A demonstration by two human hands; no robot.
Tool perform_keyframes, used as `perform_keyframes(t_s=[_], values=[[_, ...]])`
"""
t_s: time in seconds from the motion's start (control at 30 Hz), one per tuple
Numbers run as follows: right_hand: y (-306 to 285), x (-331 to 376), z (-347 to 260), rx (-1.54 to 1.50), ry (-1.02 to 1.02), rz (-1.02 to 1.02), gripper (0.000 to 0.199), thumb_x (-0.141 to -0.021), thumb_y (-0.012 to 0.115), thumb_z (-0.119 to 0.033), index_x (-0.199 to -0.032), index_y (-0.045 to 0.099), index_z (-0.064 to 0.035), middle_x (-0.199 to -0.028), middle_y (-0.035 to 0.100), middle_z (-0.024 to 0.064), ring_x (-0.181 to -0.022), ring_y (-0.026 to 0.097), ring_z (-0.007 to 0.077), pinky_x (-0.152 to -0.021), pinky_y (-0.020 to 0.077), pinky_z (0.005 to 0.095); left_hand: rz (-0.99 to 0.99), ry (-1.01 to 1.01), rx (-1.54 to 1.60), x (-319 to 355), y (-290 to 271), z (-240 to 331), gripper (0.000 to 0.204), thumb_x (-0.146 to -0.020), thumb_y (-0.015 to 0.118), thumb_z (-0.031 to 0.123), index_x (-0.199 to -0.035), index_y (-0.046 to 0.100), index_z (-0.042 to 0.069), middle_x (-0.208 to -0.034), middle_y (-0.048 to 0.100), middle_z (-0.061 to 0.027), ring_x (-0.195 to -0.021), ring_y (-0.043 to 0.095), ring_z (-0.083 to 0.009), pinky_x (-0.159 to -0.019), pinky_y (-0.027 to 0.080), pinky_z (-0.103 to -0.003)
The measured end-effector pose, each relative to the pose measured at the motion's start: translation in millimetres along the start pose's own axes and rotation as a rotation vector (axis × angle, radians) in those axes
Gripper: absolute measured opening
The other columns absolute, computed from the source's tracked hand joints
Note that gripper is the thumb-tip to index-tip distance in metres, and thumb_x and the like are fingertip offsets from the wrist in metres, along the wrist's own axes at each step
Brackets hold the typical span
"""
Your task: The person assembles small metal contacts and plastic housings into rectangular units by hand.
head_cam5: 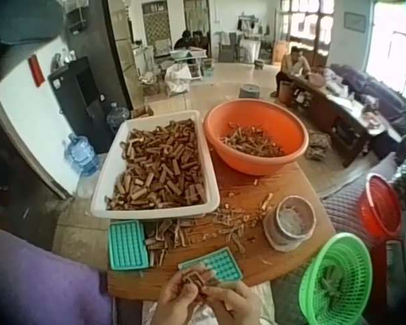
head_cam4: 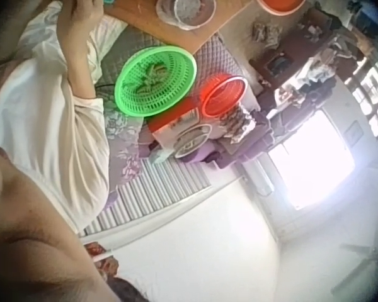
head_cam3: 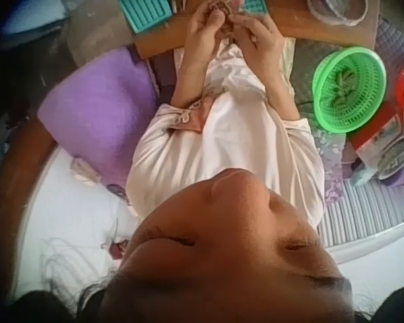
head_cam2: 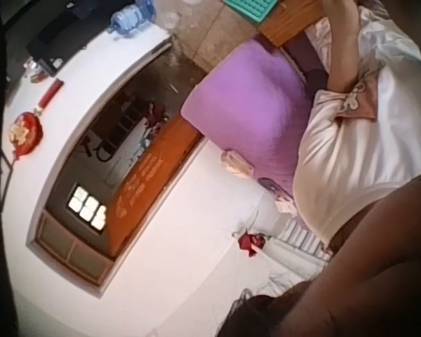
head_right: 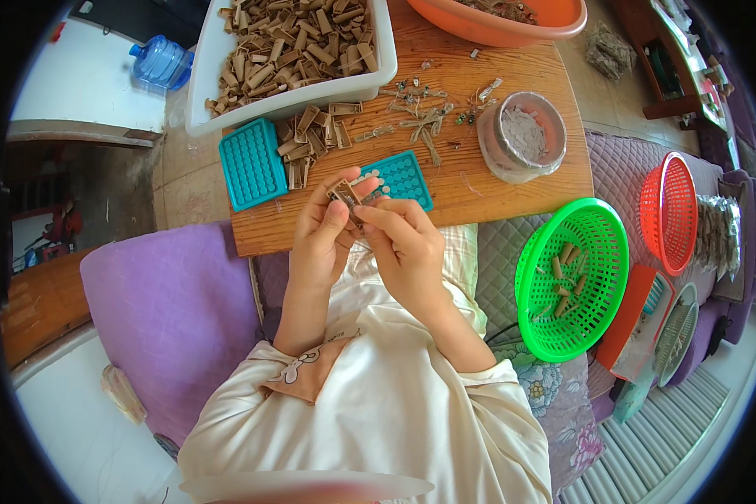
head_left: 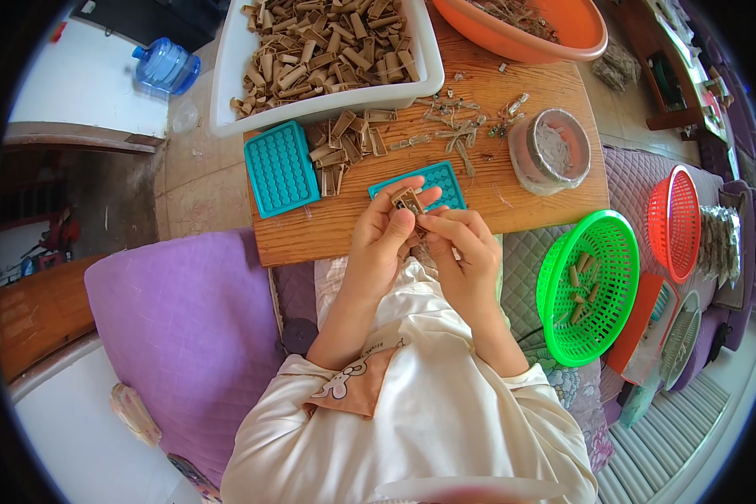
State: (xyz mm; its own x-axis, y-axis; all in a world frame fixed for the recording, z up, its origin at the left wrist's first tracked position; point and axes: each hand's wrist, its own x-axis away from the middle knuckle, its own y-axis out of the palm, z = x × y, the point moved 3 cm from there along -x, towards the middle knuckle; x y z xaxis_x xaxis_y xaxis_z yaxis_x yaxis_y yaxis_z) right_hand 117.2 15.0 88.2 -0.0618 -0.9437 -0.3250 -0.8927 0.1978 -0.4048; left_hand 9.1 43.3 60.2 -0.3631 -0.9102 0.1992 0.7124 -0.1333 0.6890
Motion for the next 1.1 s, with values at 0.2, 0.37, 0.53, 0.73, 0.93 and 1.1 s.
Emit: perform_keyframes(t_s=[0.2,0.37,0.53,0.73,0.93,1.1], values=[[7.3,7.3,3.9,-0.146,0.238,0.121,0.01,-0.073,0.061,0.002,-0.078,0.053,0.0013,-0.071,0.059,0.0092,-0.056,0.055,0.0137,-0.05,0.0437,0.0225,0.072,0.169,-0.106,4.0,2.3,4.0,0.037,-0.088,0.045,0.025,-0.116,0.04,0.002,-0.113,0.05,-0.0149,-0.096,0.054,-0.0199,-0.08,0.045,-0.028],[10.0,7.8,4.1,-0.211,0.331,0.024,0.008,-0.076,0.058,0.001,-0.078,0.051,0.0006,-0.066,0.058,0.0085,-0.053,0.055,0.0132,-0.048,0.0427,0.0229,0.117,0.168,-0.072,10.2,-0.2,9.9,0.035,-0.089,0.044,0.024,-0.115,0.04,0.002,-0.113,0.051,-0.0139,-0.093,0.056,-0.0189,-0.069,0.048,-0.023],[5.5,3.2,4.6,-0.226,0.358,-0.091,0.008,-0.077,0.057,0.0,-0.08,0.05,0.0001,-0.066,0.058,0.0097,-0.054,0.057,0.0157,-0.048,0.0428,0.0237,0.045,-0.028,0.378,7.6,-5.1,2.6,0.032,-0.09,0.04,0.018,-0.118,0.036,0.004,-0.117,0.048,-0.0173,-0.099,0.054,-0.0265,-0.071,0.054,-0.03],[-2.4,-11.7,10.0,-0.256,0.397,-0.25,0.016,-0.076,0.053,0.004,-0.091,0.049,-0.0002,-0.078,0.06,0.0144,-0.07,0.06,0.0205,-0.056,0.0462,0.0271,0.028,0.013,0.513,6.7,-0.2,0.8,0.035,-0.089,0.042,0.017,-0.122,0.033,0.009,-0.117,0.047,-0.0177,-0.103,0.052,-0.0279,-0.084,0.048,-0.038],[-1.3,-16.5,4.5,-0.432,0.24,-0.046,0.027,-0.071,0.053,0.008,-0.096,0.048,0.0015,-0.091,0.059,0.0147,-0.082,0.06,0.0197,-0.067,0.0494,0.0281,0.082,0.205,0.055,11.2,5.7,-2.1,0.037,-0.085,0.05,0.014,-0.118,0.039,0.003,-0.115,0.048,-0.0134,-0.102,0.052,-0.024,-0.088,0.044,-0.035],[8.5,-10.2,13.1,-0.325,0.221,-0.063,0.03,-0.069,0.058,0.007,-0.096,0.047,0.0019,-0.087,0.059,0.0125,-0.079,0.06,0.0182,-0.068,0.0496,0.0278,0.174,0.263,-0.236,16.7,-0.1,-16.5,0.031,-0.085,0.05,0.006,-0.115,0.046,0.0,-0.104,0.054,-0.0062,-0.09,0.051,-0.0091,-0.08,0.041,-0.022]])
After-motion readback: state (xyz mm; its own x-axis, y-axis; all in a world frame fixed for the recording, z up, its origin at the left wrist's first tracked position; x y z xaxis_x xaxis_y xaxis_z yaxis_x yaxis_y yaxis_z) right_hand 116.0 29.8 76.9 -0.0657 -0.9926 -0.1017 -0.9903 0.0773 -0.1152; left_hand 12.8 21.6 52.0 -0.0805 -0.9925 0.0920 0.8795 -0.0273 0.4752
